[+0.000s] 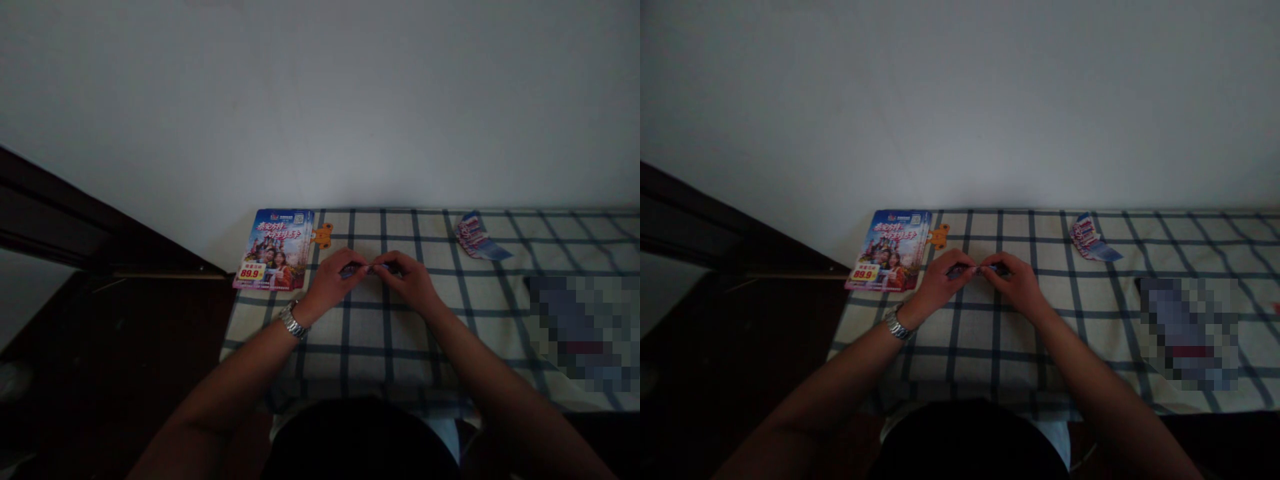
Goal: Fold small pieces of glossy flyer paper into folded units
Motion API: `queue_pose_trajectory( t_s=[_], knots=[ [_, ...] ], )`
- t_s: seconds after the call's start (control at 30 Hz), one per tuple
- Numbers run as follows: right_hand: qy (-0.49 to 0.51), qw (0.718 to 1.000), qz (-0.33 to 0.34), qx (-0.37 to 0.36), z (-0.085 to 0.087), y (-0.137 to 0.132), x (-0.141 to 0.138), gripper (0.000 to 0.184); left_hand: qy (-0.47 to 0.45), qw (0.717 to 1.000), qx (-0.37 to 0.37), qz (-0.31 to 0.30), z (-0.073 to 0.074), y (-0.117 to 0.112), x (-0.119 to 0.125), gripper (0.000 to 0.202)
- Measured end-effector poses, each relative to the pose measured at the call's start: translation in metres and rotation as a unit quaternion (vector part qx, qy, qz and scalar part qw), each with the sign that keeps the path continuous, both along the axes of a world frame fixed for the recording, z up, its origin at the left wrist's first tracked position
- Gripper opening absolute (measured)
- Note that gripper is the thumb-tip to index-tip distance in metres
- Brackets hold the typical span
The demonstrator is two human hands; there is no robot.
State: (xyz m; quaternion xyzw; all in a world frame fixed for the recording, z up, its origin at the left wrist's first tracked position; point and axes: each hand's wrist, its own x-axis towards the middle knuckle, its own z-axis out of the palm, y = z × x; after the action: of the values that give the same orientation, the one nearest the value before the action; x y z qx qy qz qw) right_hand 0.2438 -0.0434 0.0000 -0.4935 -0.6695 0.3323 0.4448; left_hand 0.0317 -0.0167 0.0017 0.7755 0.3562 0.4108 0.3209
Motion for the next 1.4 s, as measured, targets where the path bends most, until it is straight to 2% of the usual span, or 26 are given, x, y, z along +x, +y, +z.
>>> queue_pose_trajectory(
  t_s=[0.3, 0.57, 0.8, 1.0, 1.07, 1.13, 1.23, 1.33, 1.4],
  knots=[
    [-0.022, 0.999, -0.012, 0.035, 0.001, 0.0024, 0.0015, 0.017, -0.013, 0.999, -0.022, 0.038, -0.0012, 0.0014, -0.0017, 0.01],
    [-0.025, 0.999, -0.014, 0.041, 0.001, 0.0033, 0.0039, 0.006, -0.008, 0.999, -0.04, -0.027, 0.0036, 0.0012, -0.0017, 0.019],
    [-0.007, 0.999, 0.0, 0.039, -0.0033, 0.0046, 0.0066, 0.006, -0.033, 0.988, -0.119, -0.093, 0.0016, 0.0011, -0.0031, 0.023],
    [0.001, 0.999, 0.005, 0.032, -0.0038, 0.0037, 0.0062, 0.005, -0.063, 0.974, -0.182, -0.12, 0.0008, 0.001, -0.0031, 0.027],
    [0.026, 0.999, 0.005, 0.023, -0.0046, 0.0037, 0.005, 0.011, -0.067, 0.973, -0.187, -0.114, 0.0002, 0.0011, -0.0026, 0.027],
    [0.06, 0.998, 0.002, 0.006, -0.0057, 0.0045, 0.0041, 0.025, -0.071, 0.974, -0.19, -0.099, -0.0001, 0.0012, -0.0018, 0.027],
    [0.108, 0.994, -0.03, -0.01, -0.0072, 0.0066, 0.0045, 0.042, -0.087, 0.975, -0.191, -0.071, 0.0005, 0.0016, -0.0003, 0.028],
    [0.105, 0.993, -0.06, -0.005, -0.0069, 0.007, 0.0058, 0.033, -0.103, 0.977, -0.181, -0.042, 0.0017, 0.0026, 0.001, 0.027],
    [0.076, 0.996, -0.04, -0.011, -0.0055, 0.0055, 0.0055, 0.025, -0.108, 0.978, -0.176, -0.03, 0.0018, 0.0033, 0.0015, 0.028]
  ],
)
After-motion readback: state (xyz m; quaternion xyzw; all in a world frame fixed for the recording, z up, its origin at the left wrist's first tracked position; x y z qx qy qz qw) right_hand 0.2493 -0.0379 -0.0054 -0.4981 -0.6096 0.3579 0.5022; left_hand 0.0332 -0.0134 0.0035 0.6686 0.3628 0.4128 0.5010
